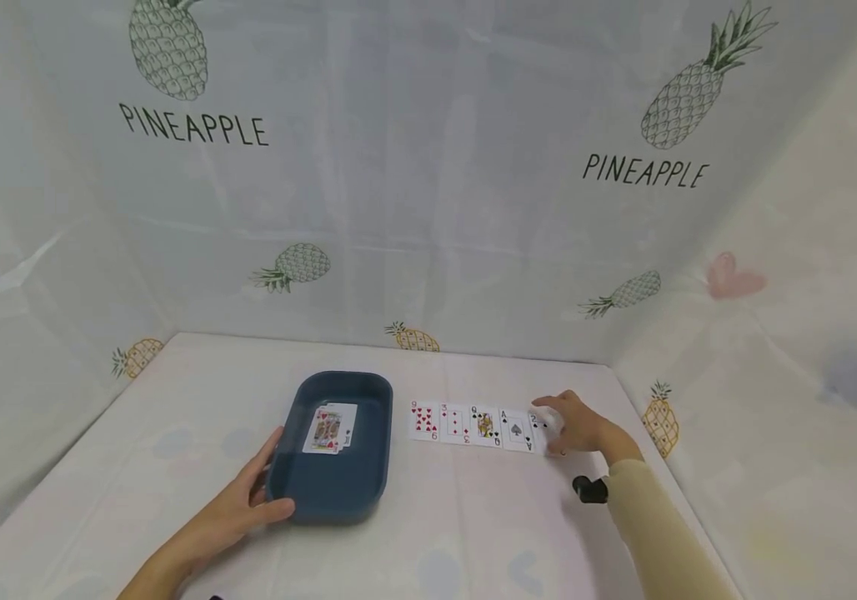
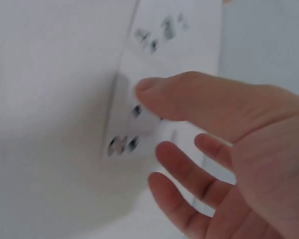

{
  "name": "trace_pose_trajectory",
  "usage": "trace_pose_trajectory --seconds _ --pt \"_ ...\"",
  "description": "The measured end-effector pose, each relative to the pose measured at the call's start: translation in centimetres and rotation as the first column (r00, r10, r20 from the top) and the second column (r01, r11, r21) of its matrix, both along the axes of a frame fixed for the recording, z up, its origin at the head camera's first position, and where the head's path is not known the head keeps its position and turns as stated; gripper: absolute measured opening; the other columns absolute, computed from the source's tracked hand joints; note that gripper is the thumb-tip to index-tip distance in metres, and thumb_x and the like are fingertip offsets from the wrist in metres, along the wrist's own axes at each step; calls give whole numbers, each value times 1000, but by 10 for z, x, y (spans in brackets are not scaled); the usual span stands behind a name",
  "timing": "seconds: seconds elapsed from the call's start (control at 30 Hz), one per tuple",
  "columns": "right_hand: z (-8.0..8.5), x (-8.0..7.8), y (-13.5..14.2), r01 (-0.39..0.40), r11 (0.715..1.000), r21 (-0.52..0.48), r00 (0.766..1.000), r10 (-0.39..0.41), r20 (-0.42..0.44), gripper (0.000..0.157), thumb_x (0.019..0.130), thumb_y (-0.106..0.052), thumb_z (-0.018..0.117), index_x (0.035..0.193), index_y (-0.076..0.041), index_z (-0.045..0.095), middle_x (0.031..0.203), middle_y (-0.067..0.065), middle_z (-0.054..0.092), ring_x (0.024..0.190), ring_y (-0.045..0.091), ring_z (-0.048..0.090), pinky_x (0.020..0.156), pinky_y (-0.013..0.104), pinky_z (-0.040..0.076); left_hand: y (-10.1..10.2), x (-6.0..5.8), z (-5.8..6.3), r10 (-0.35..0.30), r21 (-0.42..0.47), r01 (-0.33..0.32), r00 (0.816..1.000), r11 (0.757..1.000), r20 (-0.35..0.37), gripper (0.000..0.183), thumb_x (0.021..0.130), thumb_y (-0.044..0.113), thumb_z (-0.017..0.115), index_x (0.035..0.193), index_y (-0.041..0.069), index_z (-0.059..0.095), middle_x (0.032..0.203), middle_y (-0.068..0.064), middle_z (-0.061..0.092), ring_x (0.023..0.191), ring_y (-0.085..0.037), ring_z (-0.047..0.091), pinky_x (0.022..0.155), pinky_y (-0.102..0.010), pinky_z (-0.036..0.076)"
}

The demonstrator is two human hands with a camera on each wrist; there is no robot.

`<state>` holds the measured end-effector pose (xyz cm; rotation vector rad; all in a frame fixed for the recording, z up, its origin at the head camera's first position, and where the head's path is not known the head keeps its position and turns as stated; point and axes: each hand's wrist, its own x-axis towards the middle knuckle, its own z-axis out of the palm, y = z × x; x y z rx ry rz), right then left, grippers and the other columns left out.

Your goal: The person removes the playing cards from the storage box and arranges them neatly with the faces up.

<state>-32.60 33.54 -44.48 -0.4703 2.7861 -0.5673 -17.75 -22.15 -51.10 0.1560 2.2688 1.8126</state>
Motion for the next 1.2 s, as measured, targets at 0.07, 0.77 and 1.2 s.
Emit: trace_pose_trajectory --seconds 0.07,0.77,1.2 --pt "5 1 -13 -6 1000 -23 998 5 -57 75 86 -10 87 153 -8 54 144 29 45 91 22 58 76 36 52 1 0 0 2 -6 -2 1000 1000 -1 107 95 31 81 172 37 7 174 -23 12 150 -42 40 114 -45 46" --pt "55 4 -244 -183 955 -234 966 131 -222 57 96 -17 80 149 -12 60 144 18 57 92 19 67 80 33 59 2 -1 -4 20 -14 -19 999 1000 40 108 95 35 81 171 40 5 174 -21 13 150 -41 40 111 -42 50" --pt "33 8 -325 -218 924 -313 973 179 -147 58 93 -20 80 147 -9 62 139 21 57 116 32 62 98 45 55 1 -1 -7 4 12 -4 1000 1000 18 104 98 30 78 171 40 5 173 -21 15 148 -40 43 106 -34 52"
